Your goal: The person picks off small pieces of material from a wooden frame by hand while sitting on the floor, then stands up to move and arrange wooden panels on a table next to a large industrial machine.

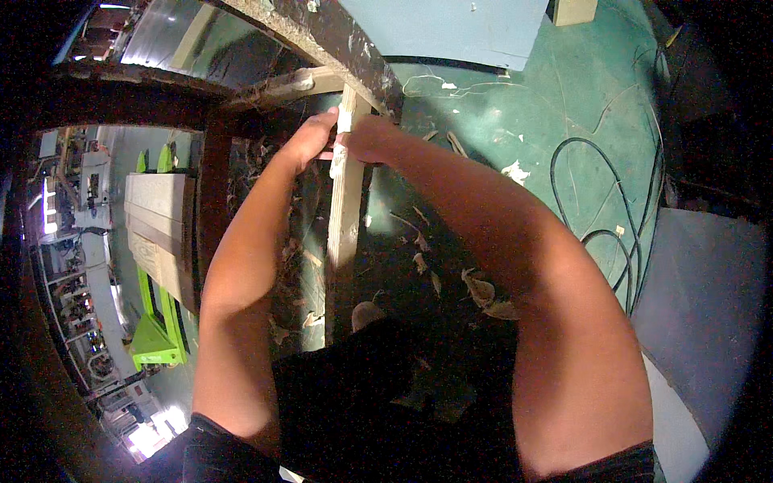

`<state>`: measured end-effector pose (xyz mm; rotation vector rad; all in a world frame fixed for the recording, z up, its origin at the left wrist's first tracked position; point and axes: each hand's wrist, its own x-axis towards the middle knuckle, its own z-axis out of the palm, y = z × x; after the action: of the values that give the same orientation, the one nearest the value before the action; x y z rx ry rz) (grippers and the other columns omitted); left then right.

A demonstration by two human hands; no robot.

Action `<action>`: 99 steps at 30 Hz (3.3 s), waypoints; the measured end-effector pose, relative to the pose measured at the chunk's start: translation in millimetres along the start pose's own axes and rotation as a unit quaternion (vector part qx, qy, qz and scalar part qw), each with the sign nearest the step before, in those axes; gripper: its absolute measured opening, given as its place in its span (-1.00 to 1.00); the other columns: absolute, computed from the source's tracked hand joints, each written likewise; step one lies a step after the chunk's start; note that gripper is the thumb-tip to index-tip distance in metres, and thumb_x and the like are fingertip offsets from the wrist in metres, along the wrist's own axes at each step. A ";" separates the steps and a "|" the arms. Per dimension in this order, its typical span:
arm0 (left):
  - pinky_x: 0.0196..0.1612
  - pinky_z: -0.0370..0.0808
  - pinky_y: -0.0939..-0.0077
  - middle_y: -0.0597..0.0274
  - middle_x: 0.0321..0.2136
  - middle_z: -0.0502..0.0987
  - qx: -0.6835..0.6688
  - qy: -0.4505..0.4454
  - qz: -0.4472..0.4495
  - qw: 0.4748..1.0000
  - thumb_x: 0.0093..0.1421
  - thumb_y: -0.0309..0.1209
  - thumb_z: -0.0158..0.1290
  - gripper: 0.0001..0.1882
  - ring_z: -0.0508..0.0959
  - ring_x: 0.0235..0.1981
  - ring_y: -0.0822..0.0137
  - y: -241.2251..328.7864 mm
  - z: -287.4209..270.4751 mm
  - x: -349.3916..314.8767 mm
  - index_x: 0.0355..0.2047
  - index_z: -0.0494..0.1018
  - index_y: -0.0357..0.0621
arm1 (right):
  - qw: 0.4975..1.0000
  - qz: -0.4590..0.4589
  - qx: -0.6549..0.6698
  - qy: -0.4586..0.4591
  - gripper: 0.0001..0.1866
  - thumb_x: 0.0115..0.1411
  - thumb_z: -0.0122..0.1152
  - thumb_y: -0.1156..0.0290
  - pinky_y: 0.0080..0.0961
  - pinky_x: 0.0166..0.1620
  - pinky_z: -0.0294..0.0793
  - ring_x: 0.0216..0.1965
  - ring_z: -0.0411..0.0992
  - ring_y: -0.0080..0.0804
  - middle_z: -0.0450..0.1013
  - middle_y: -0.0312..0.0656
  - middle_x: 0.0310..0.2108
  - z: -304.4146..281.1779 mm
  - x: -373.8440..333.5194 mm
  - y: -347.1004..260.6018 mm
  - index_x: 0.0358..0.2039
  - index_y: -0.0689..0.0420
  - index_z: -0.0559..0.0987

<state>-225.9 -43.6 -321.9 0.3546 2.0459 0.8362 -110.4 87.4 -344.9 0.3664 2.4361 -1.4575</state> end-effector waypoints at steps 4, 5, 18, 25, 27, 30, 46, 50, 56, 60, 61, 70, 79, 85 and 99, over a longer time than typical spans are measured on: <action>-0.24 0.55 0.41 0.37 -0.33 0.49 0.001 -0.030 0.008 1.000 0.46 0.07 -0.31 -0.51 0.47 -0.34 0.44 -5.3 -4.9 5.5 -0.15 0.47 0.00 | 0.998 -0.041 -0.027 0.044 -0.43 0.34 -0.01 -0.06 -0.07 -0.09 0.54 -0.25 0.59 0.09 0.59 0.14 -0.35 9.1 3.8 8.1 -0.27 0.26 0.66; -0.25 0.54 0.42 0.38 -0.34 0.49 0.004 -0.013 0.007 1.000 0.47 0.07 -0.31 -0.51 0.47 -0.35 0.45 -0.5 -1.4 3.1 -0.15 0.47 -0.01 | 0.998 -0.042 -0.003 0.043 -0.44 0.34 -0.02 -0.06 -0.07 -0.08 0.53 -0.25 0.59 0.10 0.59 0.13 -0.33 6.5 0.2 11.6 -0.27 0.24 0.66; -0.19 0.54 0.39 0.33 -0.28 0.50 0.018 -0.004 -0.001 1.000 0.45 0.10 -0.29 -0.47 0.48 -0.32 0.40 3.4 -5.8 -5.2 -0.12 0.46 -0.07 | 0.962 0.057 0.257 0.074 -0.72 0.18 0.22 0.22 -0.31 -0.62 0.29 -0.67 0.37 -0.41 0.44 -0.19 -0.64 13.4 9.3 -0.7 -0.47 0.19 0.62; -0.13 0.55 0.37 0.37 -0.29 0.50 -0.062 -0.052 -0.006 0.997 0.46 -0.01 -0.24 -0.59 0.51 -0.30 0.42 -2.1 -18.8 -12.4 -0.13 0.46 -0.03 | 0.933 0.129 0.333 0.039 -0.75 0.21 0.23 0.31 -0.30 -0.56 0.41 -0.57 0.45 -0.34 0.48 -0.13 -0.55 6.2 9.8 -17.9 -0.46 0.25 0.60; -0.11 0.55 0.37 0.37 -0.25 0.49 -0.079 -0.074 0.000 0.994 0.43 -0.13 -0.16 -0.69 0.51 -0.27 0.43 -6.4 -22.2 -14.6 -0.11 0.46 -0.03 | 0.936 0.158 0.315 0.024 -0.74 0.22 0.22 0.31 -0.31 -0.60 0.36 -0.62 0.41 -0.35 0.43 -0.15 -0.60 0.9 11.3 -24.8 -0.46 0.26 0.59; -0.05 0.54 0.39 0.37 -0.16 0.49 -0.088 -0.110 0.008 0.990 0.34 -0.31 -0.04 -0.78 0.52 -0.21 0.42 -4.2 -27.0 -25.0 -0.05 0.43 -0.03 | 0.940 0.174 0.289 0.040 -0.71 0.22 0.21 0.29 -0.29 -0.61 0.39 -0.64 0.45 -0.30 0.45 -0.13 -0.64 0.6 14.5 -33.2 -0.48 0.27 0.60; -0.28 0.48 0.26 0.01 -0.46 0.54 0.268 0.071 0.180 0.944 -0.01 -0.03 0.35 -0.47 0.57 -0.40 0.06 1.8 3.0 -33.6 -0.41 0.35 -0.19 | 0.979 -0.148 -0.137 0.042 -0.68 0.31 -0.02 0.26 -0.06 -0.17 0.59 -0.28 0.59 0.07 0.59 0.11 -0.32 -35.4 -3.1 20.3 -0.25 0.20 0.63; -0.26 0.48 0.08 -0.03 -0.42 0.55 0.395 0.109 0.250 0.877 0.10 -0.03 0.22 -0.56 0.56 -0.32 -0.12 3.6 1.0 -40.9 -0.41 0.39 -0.17 | 0.978 -0.109 -0.159 0.077 -0.67 0.29 0.01 0.21 -0.01 -0.10 0.55 -0.21 0.57 0.12 0.58 0.11 -0.28 -30.1 -7.6 25.4 -0.27 0.22 0.60; -0.24 0.51 0.03 0.05 -0.39 0.52 0.444 0.154 0.360 0.806 0.24 -0.21 0.07 -0.76 0.56 -0.29 -0.11 3.9 9.5 -48.5 -0.41 0.44 -0.13 | 0.958 -0.195 -0.152 0.144 -0.76 0.21 0.18 0.26 0.00 -0.16 0.49 -0.24 0.52 0.15 0.52 0.12 -0.34 -22.8 -8.0 28.4 -0.28 0.18 0.53; -0.29 0.53 0.03 0.03 -0.38 0.52 0.426 0.191 0.399 0.789 0.28 -0.26 0.03 -0.79 0.57 -0.35 -0.11 0.0 17.3 -50.3 -0.40 0.44 -0.13 | 0.923 -0.269 -0.136 0.238 -0.76 0.16 0.26 0.33 -0.06 -0.13 0.51 -0.15 0.50 0.09 0.45 0.00 -0.21 -14.4 -14.5 24.9 -0.19 0.11 0.50; -0.30 0.53 0.02 0.02 -0.38 0.53 0.423 0.198 0.398 0.789 0.30 -0.27 0.02 -0.79 0.57 -0.37 -0.13 -0.8 18.3 -50.9 -0.40 0.43 -0.13 | 0.912 -0.280 -0.141 0.262 -0.75 0.15 0.27 0.35 -0.08 -0.12 0.51 -0.13 0.49 0.07 0.42 -0.04 -0.18 -13.1 -14.4 23.7 -0.17 0.09 0.50; -0.39 0.45 -0.04 -0.18 -0.54 0.49 0.300 0.239 0.349 0.855 0.33 -0.28 0.03 -0.70 0.53 -0.46 -0.25 -19.4 28.3 -42.4 -0.46 0.36 -0.23 | 0.930 -0.285 -0.099 0.208 -0.67 0.10 0.32 0.43 -0.20 -0.02 0.50 -0.06 0.46 -0.03 0.40 -0.10 -0.14 -16.8 1.3 26.9 -0.09 0.04 0.52; -0.52 0.41 0.16 -0.16 -0.68 0.41 0.185 0.308 0.305 0.882 0.31 -0.31 0.08 -0.63 0.48 -0.64 -0.11 -29.3 28.2 -39.7 -0.56 0.29 -0.25 | 0.937 -0.261 0.000 0.231 -0.58 0.07 0.29 0.49 -0.24 -0.06 0.51 -0.12 0.48 -0.08 0.37 -0.08 -0.11 -2.3 5.2 27.9 -0.02 0.06 0.47; -0.41 0.48 0.44 0.18 -0.52 0.57 0.154 0.222 0.283 0.920 0.19 -0.34 0.25 -0.66 0.52 -0.56 0.39 -16.3 24.3 -44.3 -0.24 0.31 -0.19 | 0.949 -0.237 -0.016 0.209 -0.58 0.05 0.31 0.49 -0.24 -0.07 0.50 -0.12 0.47 -0.05 0.38 -0.05 -0.13 -9.0 4.6 22.2 -0.05 0.06 0.48; -0.26 0.55 0.24 -0.10 -0.37 0.63 0.311 0.181 0.203 0.911 0.16 -0.15 0.27 -0.51 0.66 -0.38 0.05 7.4 24.3 -35.4 -0.08 0.45 -0.27 | 0.944 -0.217 0.011 0.248 -0.72 0.09 0.28 0.26 -0.16 -0.15 0.47 -0.21 0.50 0.02 0.49 0.04 -0.30 -12.3 10.6 15.4 -0.29 0.18 0.50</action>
<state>-186.1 -46.4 -304.4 1.0749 2.6156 0.4765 -116.1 106.2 -355.8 0.2272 3.0537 -1.7367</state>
